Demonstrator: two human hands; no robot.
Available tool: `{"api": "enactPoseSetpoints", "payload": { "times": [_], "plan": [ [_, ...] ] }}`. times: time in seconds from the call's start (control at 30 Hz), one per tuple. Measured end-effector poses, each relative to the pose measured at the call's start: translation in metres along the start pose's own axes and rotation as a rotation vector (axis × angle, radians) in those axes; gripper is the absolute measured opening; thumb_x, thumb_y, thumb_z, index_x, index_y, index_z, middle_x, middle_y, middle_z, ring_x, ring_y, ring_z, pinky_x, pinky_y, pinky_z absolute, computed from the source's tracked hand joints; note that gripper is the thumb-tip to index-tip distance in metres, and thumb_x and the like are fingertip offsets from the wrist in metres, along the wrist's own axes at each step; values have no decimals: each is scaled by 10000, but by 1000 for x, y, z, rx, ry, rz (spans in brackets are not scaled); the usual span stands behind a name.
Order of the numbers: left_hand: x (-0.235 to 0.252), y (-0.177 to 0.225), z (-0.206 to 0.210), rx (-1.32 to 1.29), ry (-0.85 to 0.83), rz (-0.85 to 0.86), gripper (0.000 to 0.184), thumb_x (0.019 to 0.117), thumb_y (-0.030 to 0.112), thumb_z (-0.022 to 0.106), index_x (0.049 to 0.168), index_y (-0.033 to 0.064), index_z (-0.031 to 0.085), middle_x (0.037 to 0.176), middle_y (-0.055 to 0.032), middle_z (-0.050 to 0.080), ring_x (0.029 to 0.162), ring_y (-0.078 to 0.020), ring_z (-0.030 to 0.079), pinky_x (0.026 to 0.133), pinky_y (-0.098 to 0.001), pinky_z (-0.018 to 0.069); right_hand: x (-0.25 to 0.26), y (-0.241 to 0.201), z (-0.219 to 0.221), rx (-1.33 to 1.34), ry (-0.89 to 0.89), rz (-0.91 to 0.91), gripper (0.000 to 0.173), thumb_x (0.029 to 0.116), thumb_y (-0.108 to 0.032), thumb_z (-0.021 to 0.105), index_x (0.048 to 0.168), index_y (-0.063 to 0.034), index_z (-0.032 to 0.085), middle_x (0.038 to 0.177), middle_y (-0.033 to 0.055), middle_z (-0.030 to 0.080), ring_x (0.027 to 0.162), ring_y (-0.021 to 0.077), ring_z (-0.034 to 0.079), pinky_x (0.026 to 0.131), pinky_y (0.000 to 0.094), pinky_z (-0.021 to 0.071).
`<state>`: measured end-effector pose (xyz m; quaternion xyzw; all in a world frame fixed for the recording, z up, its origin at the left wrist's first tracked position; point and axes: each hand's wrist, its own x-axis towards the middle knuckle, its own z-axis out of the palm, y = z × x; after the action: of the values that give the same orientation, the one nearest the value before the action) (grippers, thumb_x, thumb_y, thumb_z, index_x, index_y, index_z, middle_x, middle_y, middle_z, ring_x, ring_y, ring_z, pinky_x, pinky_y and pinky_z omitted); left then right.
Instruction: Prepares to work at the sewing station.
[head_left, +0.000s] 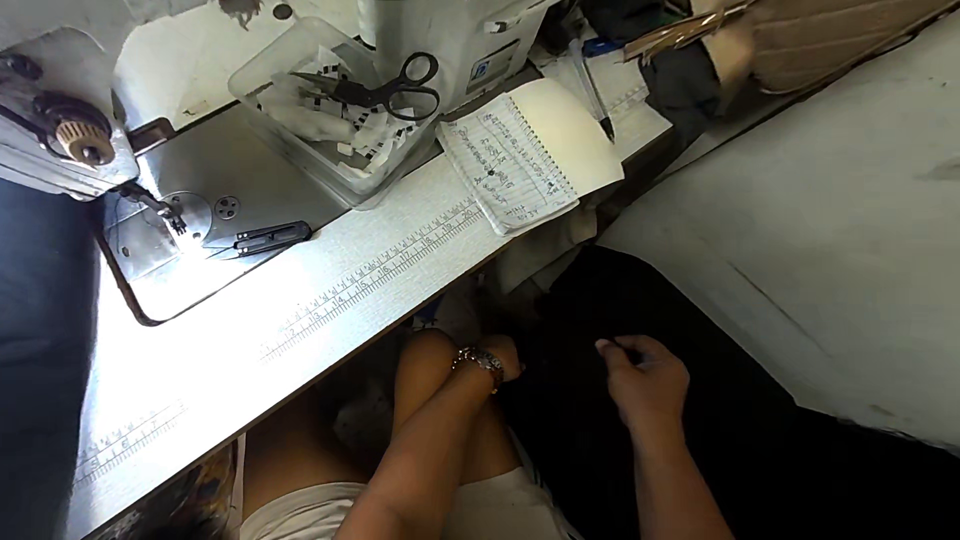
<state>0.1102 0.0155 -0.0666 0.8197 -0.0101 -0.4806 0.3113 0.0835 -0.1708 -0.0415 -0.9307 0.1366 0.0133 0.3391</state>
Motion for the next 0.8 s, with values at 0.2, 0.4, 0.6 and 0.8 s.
{"api": "enactPoseSetpoints", "payload": {
  "times": [0.2, 0.4, 0.6, 0.8],
  "plan": [
    [-12, -15, -1, -356, 158, 202, 404, 986, 225, 690, 1260, -68, 641, 1217, -277, 659, 1141, -372, 647, 980, -535, 512, -4, 8, -1, -14, 34, -200, 129, 994, -14, 563, 1033, 23, 681, 1066, 220, 656, 998, 337, 624, 853, 529, 511],
    [-115, -1, -26, -698, 246, 397, 246, 1012, 21, 605, 1175, -162, 585, 1086, -318, 621, 841, -285, 584, 783, -362, 501, -17, -11, 8, -204, -115, -240, 192, 967, -5, 572, 1042, 17, 747, 1157, 302, 585, 1052, 459, 594, 840, 621, 509],
    [-130, 16, -34, -891, 228, 153, 217, 1006, -18, 584, 1199, -118, 586, 1064, -185, 623, 823, -131, 540, 806, -267, 478, -25, -19, 42, -314, -256, -222, 462, 823, -228, 880, 1098, 84, 679, 1302, 353, 492, 1006, 462, 649, 821, 600, 568],
    [-2, -16, -1, -484, 161, 83, 475, 1051, 119, 528, 1505, 18, 434, 1390, -241, 588, 1271, -343, 593, 1063, -509, 472, -17, -11, 26, -167, -128, -170, 193, 996, -108, 666, 1050, 70, 717, 1147, 297, 647, 1083, 455, 629, 917, 633, 500]
  ]
}}
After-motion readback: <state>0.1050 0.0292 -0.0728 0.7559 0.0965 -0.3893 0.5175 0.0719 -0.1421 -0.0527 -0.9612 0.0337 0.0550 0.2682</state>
